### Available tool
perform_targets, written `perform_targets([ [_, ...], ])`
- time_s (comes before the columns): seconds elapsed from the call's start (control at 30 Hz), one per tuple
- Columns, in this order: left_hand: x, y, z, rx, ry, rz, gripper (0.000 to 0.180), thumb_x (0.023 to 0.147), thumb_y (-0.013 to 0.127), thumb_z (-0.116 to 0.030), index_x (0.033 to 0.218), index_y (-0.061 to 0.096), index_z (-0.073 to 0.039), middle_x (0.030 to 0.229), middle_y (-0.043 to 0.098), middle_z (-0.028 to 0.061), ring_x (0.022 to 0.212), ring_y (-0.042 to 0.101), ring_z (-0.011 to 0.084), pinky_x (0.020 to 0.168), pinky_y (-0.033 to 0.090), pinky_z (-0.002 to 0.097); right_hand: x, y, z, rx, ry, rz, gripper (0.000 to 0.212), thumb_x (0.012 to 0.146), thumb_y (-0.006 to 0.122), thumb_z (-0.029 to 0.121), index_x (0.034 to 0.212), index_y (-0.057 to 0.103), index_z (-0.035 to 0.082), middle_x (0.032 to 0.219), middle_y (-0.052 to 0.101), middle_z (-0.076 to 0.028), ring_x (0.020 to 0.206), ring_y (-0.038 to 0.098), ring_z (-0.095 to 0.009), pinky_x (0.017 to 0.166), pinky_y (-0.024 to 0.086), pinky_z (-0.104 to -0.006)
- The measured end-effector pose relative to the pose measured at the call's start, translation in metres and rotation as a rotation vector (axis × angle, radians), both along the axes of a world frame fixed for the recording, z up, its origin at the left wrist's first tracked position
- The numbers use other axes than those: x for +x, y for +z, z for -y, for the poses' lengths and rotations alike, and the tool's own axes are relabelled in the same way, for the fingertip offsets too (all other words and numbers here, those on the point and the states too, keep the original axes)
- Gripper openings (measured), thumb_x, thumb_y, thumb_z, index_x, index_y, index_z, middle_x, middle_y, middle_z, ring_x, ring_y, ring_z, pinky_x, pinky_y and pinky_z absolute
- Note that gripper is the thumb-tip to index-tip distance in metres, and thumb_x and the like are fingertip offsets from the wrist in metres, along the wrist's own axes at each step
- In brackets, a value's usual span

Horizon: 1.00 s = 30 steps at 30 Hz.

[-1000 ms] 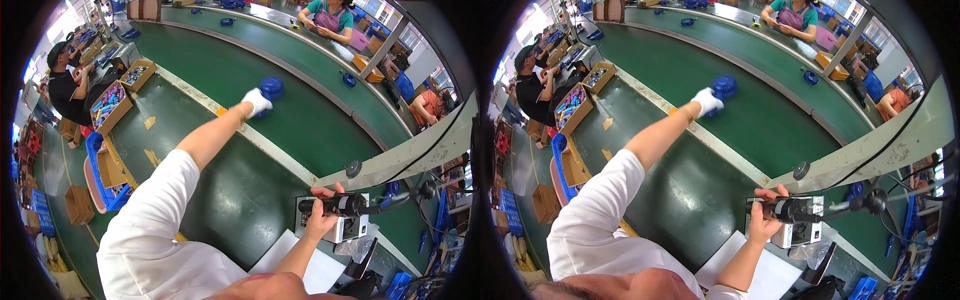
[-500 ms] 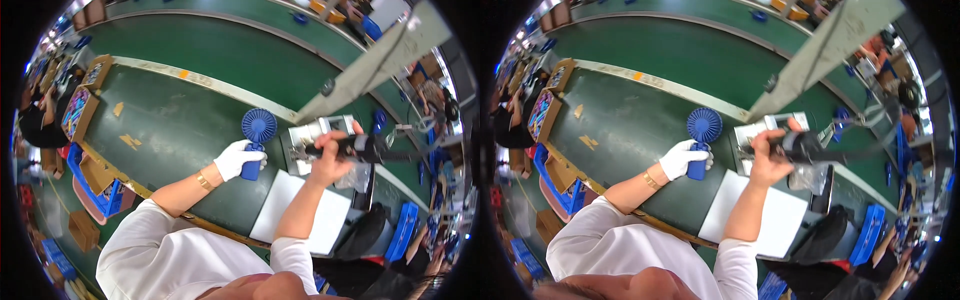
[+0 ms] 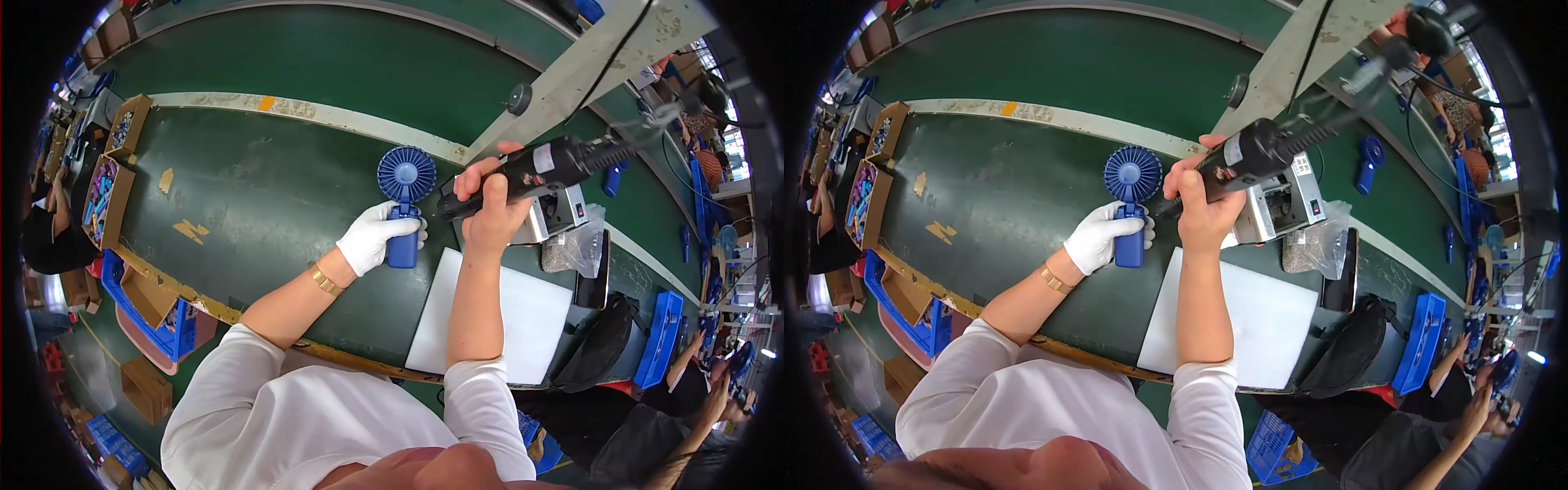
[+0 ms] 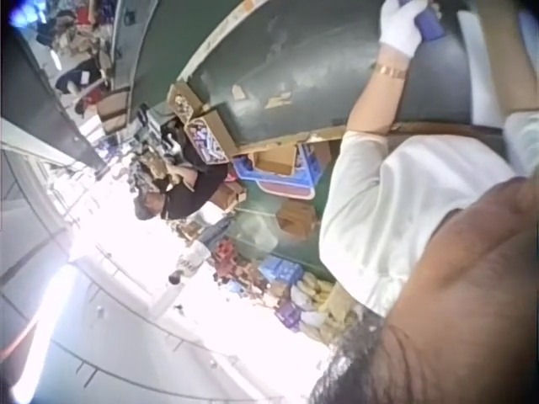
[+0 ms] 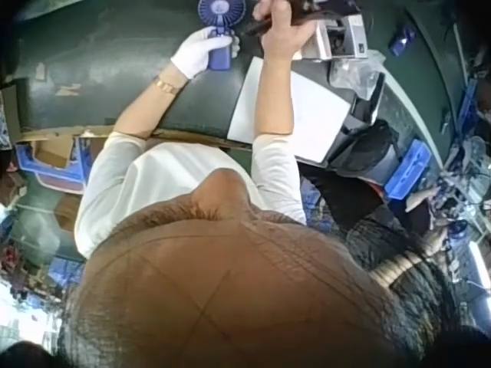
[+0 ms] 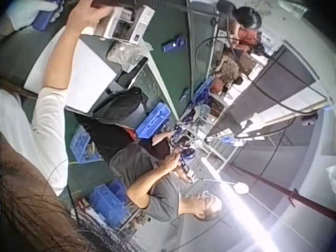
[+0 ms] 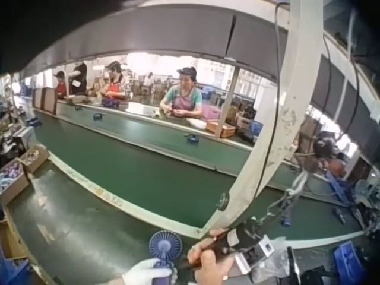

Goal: The person assembles handheld fans by driving screws into them with an electric screwdriver and placing the assembled fans onto the conveyor belt.

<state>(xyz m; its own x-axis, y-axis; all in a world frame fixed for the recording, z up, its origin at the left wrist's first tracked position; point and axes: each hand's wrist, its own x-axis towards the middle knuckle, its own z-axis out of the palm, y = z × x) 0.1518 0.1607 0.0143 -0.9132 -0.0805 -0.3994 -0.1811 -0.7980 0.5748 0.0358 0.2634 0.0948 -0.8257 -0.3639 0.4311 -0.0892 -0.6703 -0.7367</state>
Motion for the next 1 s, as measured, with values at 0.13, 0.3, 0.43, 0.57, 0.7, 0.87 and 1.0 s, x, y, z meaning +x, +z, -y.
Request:
perform_targets([
  [0.13,-0.002,0.002,0.000,0.021,0.013,0.032,0.024,0.082,0.064,-0.004,0.103,0.052,0.000,0.092,0.063,0.0111,0.079,0.065,0.0204,0.073,0.055,0.0333,0.003,-0.005,0.007,-0.054,0.038,-0.028,0.055,0.081,0.071,0.029,0.116,0.042,-0.003,0.064,0.054,-0.008,0.053,0.050,-0.014,0.051,0.043,-0.0266],
  [0.3,-0.002,0.000,0.003,0.026,0.007,0.012,0.022,0.083,0.062,-0.004,0.104,0.054,0.001,0.095,0.064,0.0126,0.082,0.066,0.0218,0.078,0.055,0.0355,0.004,-0.009,0.013,-0.049,0.034,-0.011,0.059,0.080,0.072,0.031,0.118,0.041,-0.002,0.063,0.053,-0.008,0.052,0.050,-0.014,0.051,0.043,-0.0267],
  [0.43,-0.002,0.002,0.003,0.032,0.003,0.011,0.022,0.084,0.062,-0.004,0.104,0.054,0.000,0.095,0.064,0.0126,0.083,0.066,0.0219,0.078,0.055,0.0356,0.005,-0.011,0.015,-0.066,0.041,-0.001,0.058,0.080,0.072,0.029,0.118,0.040,-0.001,0.063,0.054,-0.008,0.052,0.050,-0.014,0.051,0.043,-0.0266],
  [0.57,-0.002,0.001,0.002,0.039,-0.004,0.008,0.024,0.084,0.062,-0.004,0.106,0.053,0.000,0.095,0.064,0.0125,0.083,0.066,0.0218,0.078,0.055,0.0356,0.006,-0.013,0.012,0.055,0.044,-0.032,0.062,0.080,0.071,0.040,0.120,0.039,0.004,0.067,0.050,-0.005,0.056,0.045,-0.013,0.053,0.039,-0.0290],
  [0.7,-0.002,0.000,0.003,0.044,-0.017,0.000,0.025,0.084,0.062,-0.004,0.107,0.053,0.000,0.096,0.064,0.0122,0.083,0.066,0.0217,0.078,0.056,0.0354,0.009,-0.013,0.012,0.068,0.053,-0.061,0.063,0.080,0.071,0.041,0.119,0.039,0.004,0.067,0.049,-0.005,0.056,0.045,-0.013,0.052,0.039,-0.0286],
  [0.87,-0.002,0.000,0.003,0.046,-0.010,0.011,0.025,0.084,0.062,-0.004,0.107,0.054,0.000,0.095,0.064,0.0117,0.083,0.066,0.0214,0.077,0.056,0.0352,0.008,-0.011,0.011,0.072,0.027,-0.066,0.064,0.079,0.071,0.043,0.119,0.039,0.004,0.067,0.047,-0.004,0.056,0.044,-0.012,0.051,0.038,-0.0281],
  [1.0,-0.001,-0.001,0.004,0.047,-0.026,0.008,0.023,0.084,0.062,-0.005,0.105,0.054,0.000,0.094,0.064,0.0109,0.082,0.066,0.0212,0.076,0.056,0.0348,0.008,-0.013,0.013,0.079,0.039,-0.057,0.064,0.080,0.070,0.044,0.118,0.039,0.005,0.066,0.047,-0.004,0.056,0.044,-0.012,0.051,0.038,-0.0286],
])
